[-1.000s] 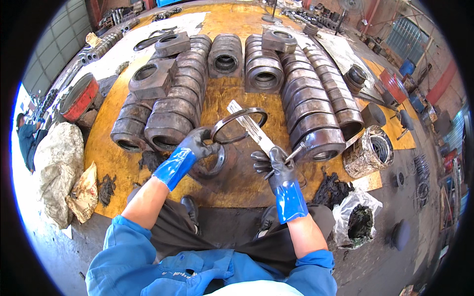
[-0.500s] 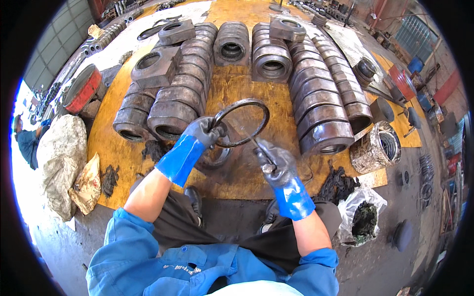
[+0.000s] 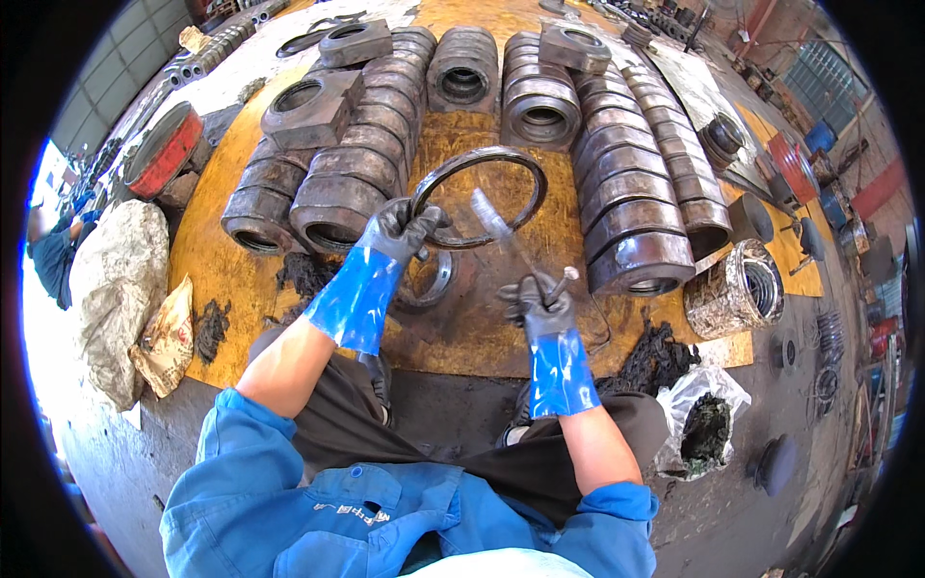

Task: The person sits on the floor and uses a metal scraper to clean the inner surface of a circular metal ring. They repeatedly scrape the inside of the ring and then use the tool to scrape the inside of a larger, square metal component.

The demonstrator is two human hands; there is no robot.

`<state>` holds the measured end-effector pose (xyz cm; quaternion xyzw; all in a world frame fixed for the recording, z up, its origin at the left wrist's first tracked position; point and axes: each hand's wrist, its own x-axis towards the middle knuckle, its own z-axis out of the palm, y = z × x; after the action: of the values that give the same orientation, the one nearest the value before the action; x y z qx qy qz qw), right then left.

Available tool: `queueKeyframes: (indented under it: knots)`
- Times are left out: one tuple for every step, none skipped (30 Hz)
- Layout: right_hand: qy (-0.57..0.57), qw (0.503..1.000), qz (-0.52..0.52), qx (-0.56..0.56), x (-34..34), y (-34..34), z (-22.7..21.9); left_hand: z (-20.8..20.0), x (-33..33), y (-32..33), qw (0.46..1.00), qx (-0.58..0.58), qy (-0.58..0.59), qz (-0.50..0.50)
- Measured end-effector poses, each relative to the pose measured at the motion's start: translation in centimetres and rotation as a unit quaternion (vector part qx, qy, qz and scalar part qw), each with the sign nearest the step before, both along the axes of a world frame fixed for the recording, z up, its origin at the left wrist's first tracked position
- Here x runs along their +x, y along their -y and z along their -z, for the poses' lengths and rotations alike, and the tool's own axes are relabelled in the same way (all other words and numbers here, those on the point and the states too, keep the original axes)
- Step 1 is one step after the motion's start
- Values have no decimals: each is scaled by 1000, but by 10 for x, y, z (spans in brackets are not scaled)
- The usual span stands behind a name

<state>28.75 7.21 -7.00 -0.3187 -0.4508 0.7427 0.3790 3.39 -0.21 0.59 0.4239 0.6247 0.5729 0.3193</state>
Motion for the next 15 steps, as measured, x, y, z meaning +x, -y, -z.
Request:
queueKeyframes:
  knots:
    - [100,994,-42,26,-1,9,-14,0,4,-2,1000,12,27,-6]
    - [92,994,-62,-25,0,12,-7,-1,11,-5,998,24,53,-10]
    - [89,991,-91,-39,-3,16,-14,1,13,-5,996,32,78,-18]
    - [86,988,-120,-54,-4,19,-23,3,11,-7,996,29,83,-8]
    - [54,991,-117,-42,-1,18,-26,5,6,-7,996,25,88,1]
    - [20,993,-115,-33,1,15,-28,2,4,-6,996,19,91,10]
    - [-14,993,-113,-24,1,12,-31,-3,6,-3,995,32,89,9]
    - [7,998,-60,24,-2,6,-34,-2,1,-2,996,32,83,6]
    - [-129,990,-40,-51,8,-17,-19,-1,2,-7,996,38,82,14]
    - [-193,976,-41,-97,15,-32,-10,3,0,-7,996,39,81,12]
    - [-254,956,-39,-142,24,-47,-3,2,3,-9,995,28,100,13]
    - [-248,955,-55,-156,28,-52,-8,0,4,-6,994,33,105,7]
    - [-225,962,-47,-147,26,-50,-8,-1,5,-4,993,37,109,1]
    - [-201,969,-38,-139,25,-47,-8,-2,7,-3,993,42,114,-4]
    - [-162,981,-6,-105,17,-35,1,-4,10,-4,992,54,115,-16]
